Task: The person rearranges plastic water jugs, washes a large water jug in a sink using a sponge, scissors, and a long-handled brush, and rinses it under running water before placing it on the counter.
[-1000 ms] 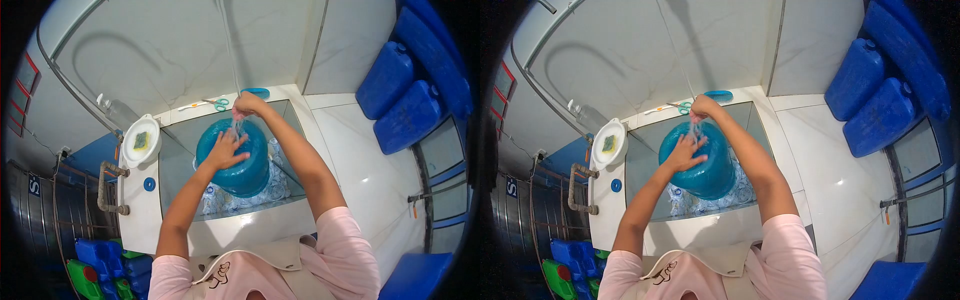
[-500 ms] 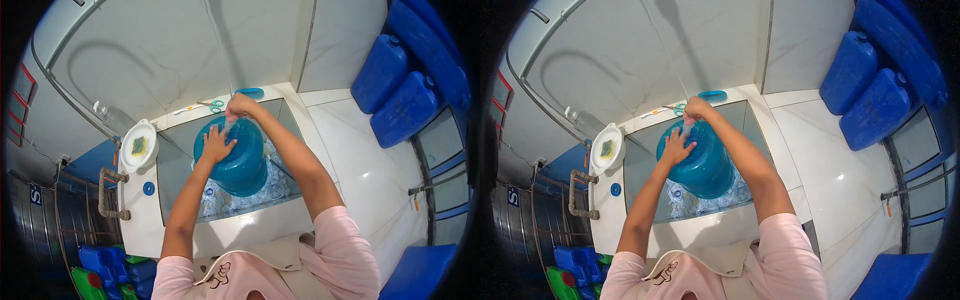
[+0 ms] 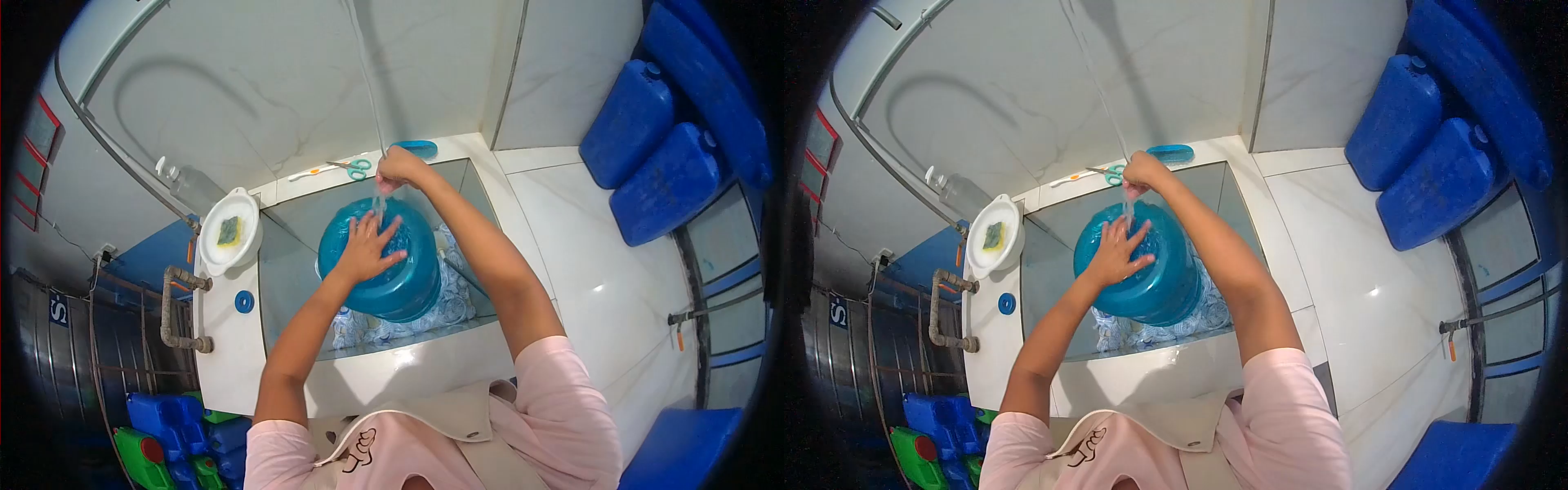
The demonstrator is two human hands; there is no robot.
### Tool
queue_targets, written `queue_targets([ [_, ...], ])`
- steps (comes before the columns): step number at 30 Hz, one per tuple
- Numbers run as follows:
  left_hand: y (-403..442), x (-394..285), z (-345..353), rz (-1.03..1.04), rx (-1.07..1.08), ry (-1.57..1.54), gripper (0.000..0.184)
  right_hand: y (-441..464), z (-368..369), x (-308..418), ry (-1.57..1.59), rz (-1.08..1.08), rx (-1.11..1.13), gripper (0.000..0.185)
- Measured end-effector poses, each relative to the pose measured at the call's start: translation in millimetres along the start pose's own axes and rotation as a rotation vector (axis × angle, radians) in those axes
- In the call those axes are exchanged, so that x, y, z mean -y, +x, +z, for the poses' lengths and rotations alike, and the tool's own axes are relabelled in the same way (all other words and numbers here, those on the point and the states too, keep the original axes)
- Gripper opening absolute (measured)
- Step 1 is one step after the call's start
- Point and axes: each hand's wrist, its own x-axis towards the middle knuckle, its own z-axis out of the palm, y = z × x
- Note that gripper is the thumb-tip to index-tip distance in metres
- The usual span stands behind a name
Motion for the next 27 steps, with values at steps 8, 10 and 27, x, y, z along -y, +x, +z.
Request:
queue_targets([
  [8, 14.6, 30.7, 4.7, -0.331, 0.042, -0.152, 0.062, -5.9, -0.8, 0.6, 0.052, 0.028, 0.019, 0.011],
  [10, 27.6, 24.9, -5.5, -0.42, 0.09, -0.222, 0.061, -13.7, -1.0, 6.2, 0.097, 0.03, 0.021, 0.012],
  [27, -78.7, -11.7, -31.4, -0.317, 0.055, -0.178, 0.054, -116.1, 101.8, -88.2, -0.915, -0.275, -0.296, 0.051],
])
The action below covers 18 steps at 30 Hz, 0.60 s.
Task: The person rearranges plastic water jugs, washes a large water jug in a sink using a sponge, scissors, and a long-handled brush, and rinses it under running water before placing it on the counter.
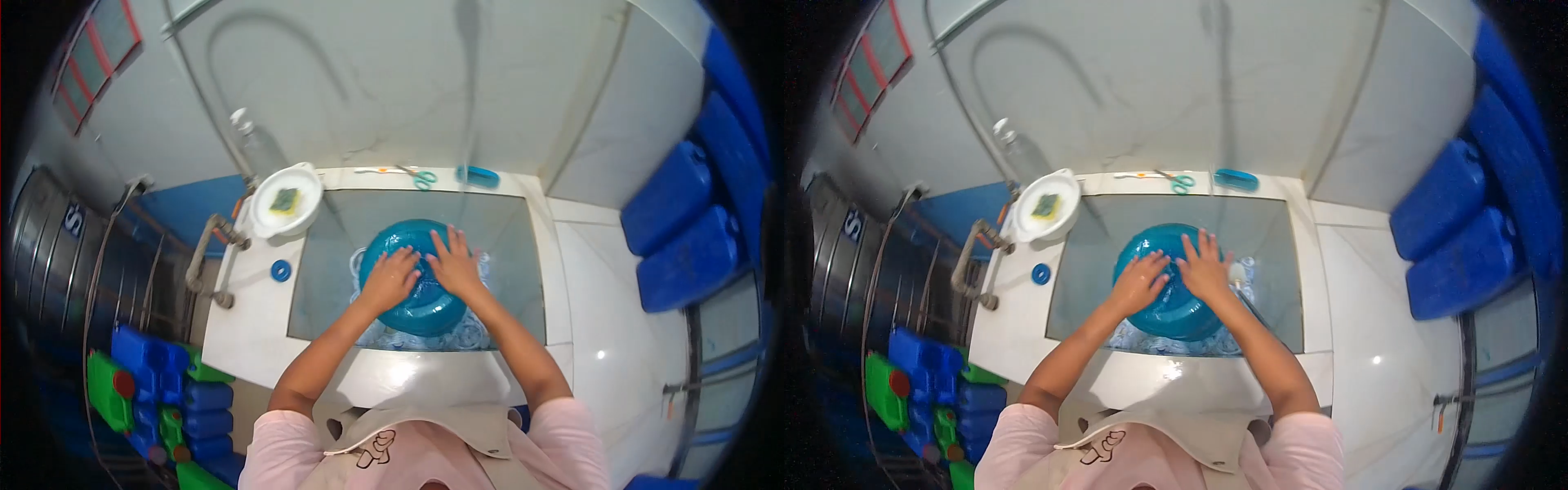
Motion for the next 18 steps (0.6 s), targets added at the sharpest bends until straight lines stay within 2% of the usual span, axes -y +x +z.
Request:
queue_targets([
  [1, -7.8, 21.6, -12.8, -0.088, -0.082, -0.054, 0.052, -10.7, 5.3, -7.4, -0.035, -0.076, -0.064, 0.053],
  [2, -16.3, 45.8, -25.1, -0.169, -0.165, -0.11, 0.05, -19.6, 4.1, -11.4, -0.061, -0.056, -0.085, 0.051],
  [4, -45.4, 114.1, -43.6, -0.375, -0.46, 0.035, 0.049, -34.8, -0.4, -27.9, -0.102, 0.001, -0.108, 0.048],
  [5, -57.8, 124.1, -68.8, -0.726, -0.578, -0.082, 0.053, -36.3, -3.5, -38.2, -0.118, 0.037, -0.119, 0.047],
  [6, -73.2, 166.1, -77.6, -0.822, -0.72, -0.089, 0.059, -33.3, -3.4, -46.0, -0.12, 0.03, -0.121, 0.047],
  [7, -86.6, 204.5, -89.3, -0.917, -0.81, 0.062, 0.064, -31.2, 0.3, -54.2, -0.125, 0.173, -0.129, 0.047],
  [8, -94.5, 221.9, -108.7, -0.94, -0.889, 0.034, 0.063, -32.0, 4.3, -58.1, -0.129, 0.32, -0.134, 0.047],
  [10, -105.5, 240.9, -126.4, -0.957, -0.967, -0.001, 0.062, -30.2, 8.7, -46.3, -0.155, 0.315, -0.157, 0.048],
  [12, -105.5, 254.1, -129.6, -0.673, -1.013, 0.01, 0.057, -29.6, 11.3, -28.1, -0.179, 0.318, -0.187, 0.049],
  [13, -104.1, 256.4, -125.7, -0.66, -1.084, 0.064, 0.052, -30.1, 12.5, -17.9, -0.211, 0.285, -0.208, 0.051],
  [16, -118.7, 243.1, -113.3, -0.636, -0.954, 0.041, 0.049, -34.4, 10.3, -1.9, -0.234, 0.249, -0.208, 0.055],
  [17, -128.4, 234.3, -110.9, -0.521, -0.902, -0.027, 0.047, -35.6, 7.2, -0.9, -0.218, 0.236, -0.188, 0.058],
  [18, -133.6, 230.5, -104.9, -0.519, -0.9, -0.033, 0.047, -39.7, 1.3, 0.7, -0.223, 0.241, -0.188, 0.058],
])
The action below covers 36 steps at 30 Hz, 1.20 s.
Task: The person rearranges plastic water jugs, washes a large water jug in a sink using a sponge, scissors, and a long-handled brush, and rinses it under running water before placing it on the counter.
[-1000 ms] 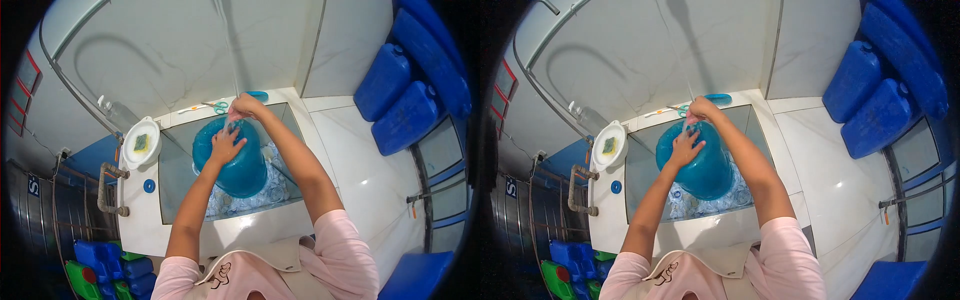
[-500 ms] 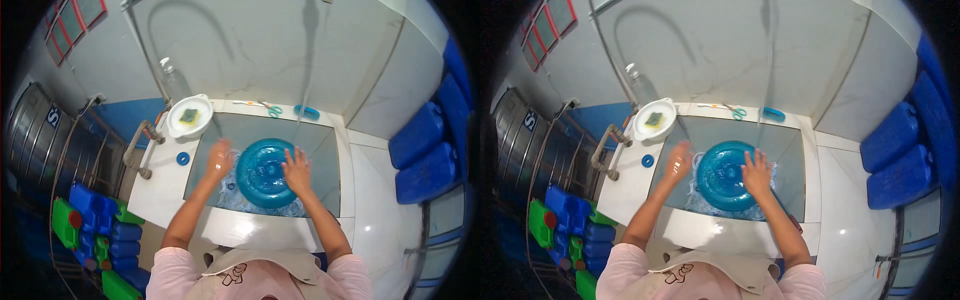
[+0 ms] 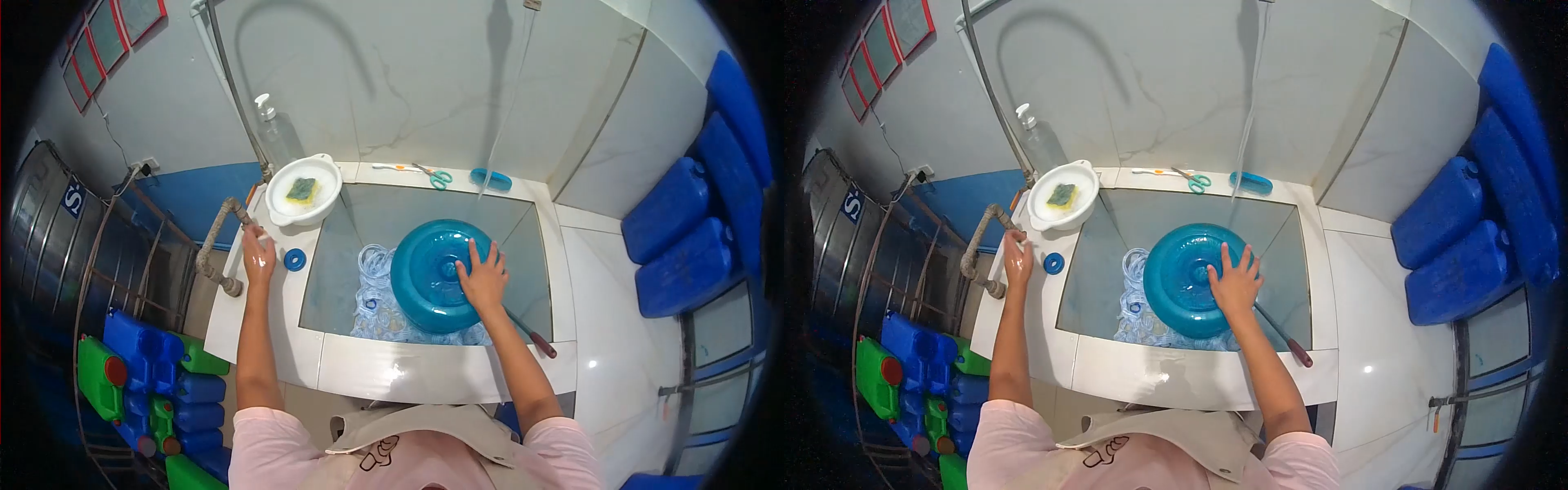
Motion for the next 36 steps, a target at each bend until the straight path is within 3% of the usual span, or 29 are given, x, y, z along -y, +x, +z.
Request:
queue_targets([
  [3, -18.0, -0.6, -0.2, 0.076, 0.262, 0.192, 0.046, -7.3, -14.9, -4.4, 0.087, 0.018, 0.134, 0.062],
  [6, -35.2, -43.7, 33.4, 0.031, 0.242, 0.362, 0.053, -3.1, -9.3, -34.4, 0.226, 0.032, 0.142, 0.073],
  [7, -54.5, -80.7, 42.4, -0.088, 0.434, 0.148, 0.058, -1.0, -0.8, -47.5, 0.465, 0.122, 0.212, 0.08],
  [8, -87.5, -103.2, 61.1, -0.034, 0.484, -0.026, 0.059, 0.3, 8.1, -55.7, 0.705, 0.212, 0.281, 0.086],
  [9, -108.8, -132.2, 76.2, -0.252, 0.845, 0.015, 0.071, 2.2, 16.1, -59.8, 0.701, 0.214, 0.274, 0.086],
  [10, -127.7, -139.3, 98.2, -0.392, 1.118, -0.248, 0.075, 2.7, 23.2, -63.4, 0.7, 0.213, 0.271, 0.091],
  [12, -162.3, -174.6, 120.4, -0.683, 0.938, -0.772, 0.075, -4.2, 25.4, -63.8, 0.699, 0.219, 0.272, 0.096],
  [14, -153.1, -179.3, 121.4, -0.735, 0.946, -0.81, 0.077, -0.5, 11.1, -52.7, 0.589, 0.331, 0.309, 0.096],
  [16, -124.4, -201.1, 109.9, -0.787, 0.942, -0.849, 0.08, 16.4, -33.1, -49.5, 0.639, 0.268, 0.272, 0.095],
  [18, -75.0, -246.8, 69.4, -0.823, 0.699, -0.763, 0.095, 40.4, -72.3, -50.7, 0.756, 0.142, 0.102, 0.09],
  [19, -48.9, -226.4, 80.1, -0.585, 0.598, -0.899, 0.096, 57.8, -92.4, -55.0, 0.819, 0.066, -0.048, 0.088],
  [21, 11.8, -241.5, 39.9, -0.285, 0.767, -1.173, 0.087, 55.1, -206.8, -47.5, 1.241, 0.219, 0.192, 0.082],
  [22, 38.9, -258.4, 9.9, -0.131, 0.861, -1.307, 0.079, 59.4, -201.6, -56.7, 1.241, 0.216, 0.199, 0.082],
  [24, 37.4, -224.4, 37.5, -0.28, 0.482, -0.884, 0.089, 82.9, -165.8, -73.2, 1.364, 0.153, 0.13, 0.078],
  [26, -16.4, -187.7, 60.8, -0.873, 0.533, -0.723, 0.083, 72.8, -52.4, -56.1, 1.47, 0.308, 0.276, 0.077],
  [27, -43.9, -189.8, 51.2, -0.956, 0.724, -1.121, 0.072, 50.8, -14.5, -43.8, 1.526, 0.515, 0.501, 0.079],
  [28, -72.1, -145.5, 89.3, -1.081, 0.676, -1.316, 0.057, 39.4, 24.9, -28.9, 1.76, 0.517, 0.543, 0.072],
  [29, -83.2, -143.0, 84.8, -1.083, 0.697, -1.377, 0.053, 28.3, 63.9, -14.2, 1.986, 0.531, 0.598, 0.066],
  [32, -86.2, -141.8, 65.9, -1.136, 0.668, -1.372, 0.049, 17.1, 62.6, 10.2, 2.075, 0.379, 0.675, 0.056],
  [34, -82.1, -132.6, 59.5, -1.194, 0.619, -1.312, 0.048, 15.6, 47.0, 22.0, 2.156, 0.31, 0.582, 0.053],
  [36, -59.3, -118.5, 56.8, -1.105, 0.658, -1.345, 0.048, 26.5, 24.9, 32.1, 2.159, 0.313, 0.569, 0.054],
])
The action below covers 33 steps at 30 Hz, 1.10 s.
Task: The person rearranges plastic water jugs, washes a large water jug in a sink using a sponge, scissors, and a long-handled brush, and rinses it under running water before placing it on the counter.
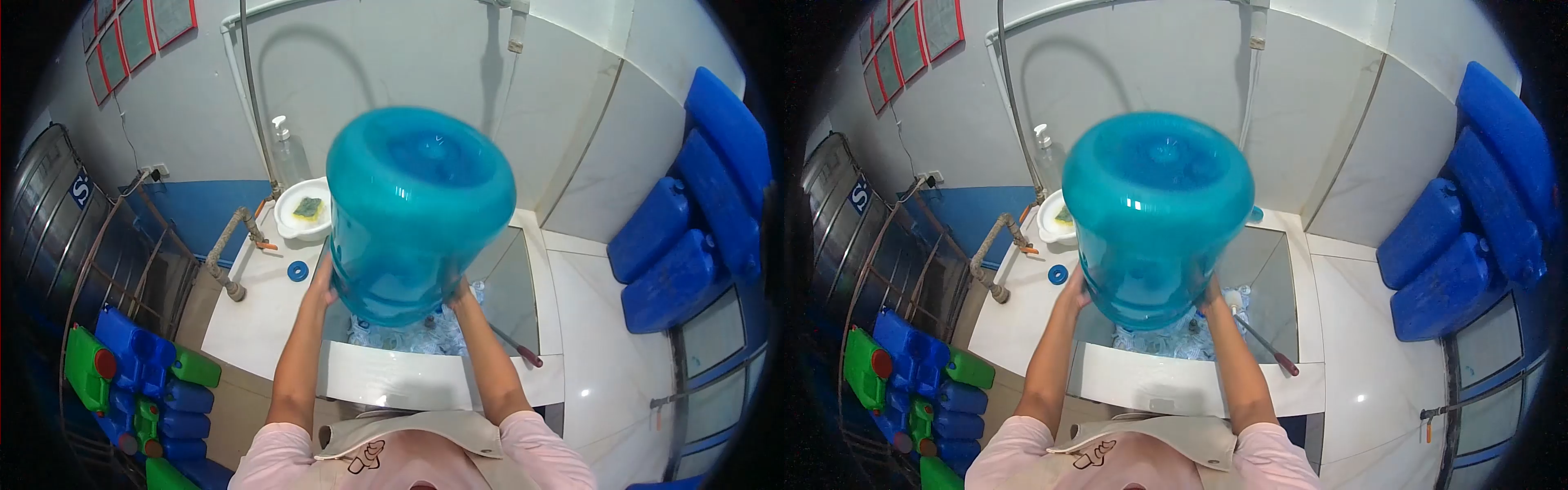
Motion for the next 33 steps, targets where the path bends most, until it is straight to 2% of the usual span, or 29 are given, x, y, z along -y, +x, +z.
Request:
queue_targets([
  [1, -13.9, -15.1, 12.9, 0.05, 0.109, -0.018, 0.05, 3.3, 9.4, 8.3, -0.001, -0.014, -0.001, 0.054],
  [2, -14.5, -15.2, 13.6, 0.05, 0.11, -0.02, 0.05, 6.0, 19.3, 17.3, -0.003, -0.015, -0.001, 0.054],
  [4, -13.0, -12.6, 7.8, 0.133, 0.103, -0.187, 0.056, 12.0, 29.3, 23.5, -0.001, 0.002, 0.259, 0.058],
  [8, -4.5, 24.3, 27.2, 0.22, 0.053, -0.367, 0.055, 22.0, 50.9, 8.4, -0.056, -0.052, 0.278, 0.061],
  [11, -5.3, 37.6, 37.0, 0.276, 0.008, -0.423, 0.054, 3.8, 80.0, 16.1, 0.003, 0.062, 0.223, 0.061],
  [13, -8.6, 33.3, 35.3, 0.293, -0.005, -0.424, 0.054, 13.2, 90.3, 22.7, -0.068, 0.137, 0.117, 0.059],
  [16, -17.9, 19.9, 21.6, 0.274, 0.003, -0.397, 0.053, 25.9, 95.4, 26.2, -0.112, 0.172, 0.109, 0.055],
  [19, -36.2, 13.3, 6.1, 0.278, 0.008, -0.373, 0.052, 64.7, 79.5, -1.0, -0.171, 0.224, 0.238, 0.051],
  [21, -54.7, 9.9, -10.2, 0.284, 0.004, -0.364, 0.052, 79.7, 83.2, -35.4, -0.907, 0.111, 0.179, 0.037],
  [23, -77.8, 4.2, -26.3, 0.308, -0.009, -0.363, 0.051, 103.9, 65.6, -97.3, -1.182, -0.339, 0.425, 0.033],
  [24, -89.1, 0.6, -33.1, 0.329, -0.023, -0.36, 0.051, 91.9, 86.8, -109.4, -1.102, -0.562, 0.512, 0.037],
  [26, -110.6, -6.7, -44.7, 0.37, -0.051, -0.37, 0.05, 83.5, 130.2, -113.5, -1.288, -0.634, 0.776, 0.04],
  [27, -119.5, -10.2, -48.8, 0.394, -0.064, -0.375, 0.05, 72.9, 161.1, -104.4, -1.291, -0.454, 0.884, 0.041],
  [29, -132.2, -15.3, -57.5, 0.44, -0.093, -0.382, 0.049, 91.0, 168.7, -149.5, -0.962, -0.606, 1.028, 0.041],
  [30, -137.9, -18.2, -60.8, 0.457, -0.105, -0.382, 0.049, 102.3, 163.4, -176.1, -0.953, -0.604, 1.028, 0.041],
  [31, -141.6, -21.3, -63.3, 0.471, -0.113, -0.382, 0.049, 114.7, 155.8, -202.7, -1.236, -0.83, 0.978, 0.039],
  [33, -145.4, -25.1, -66.2, 0.492, -0.125, -0.383, 0.048, 116.1, 157.7, -224.2, -1.519, -1.066, 0.894, 0.038],
])
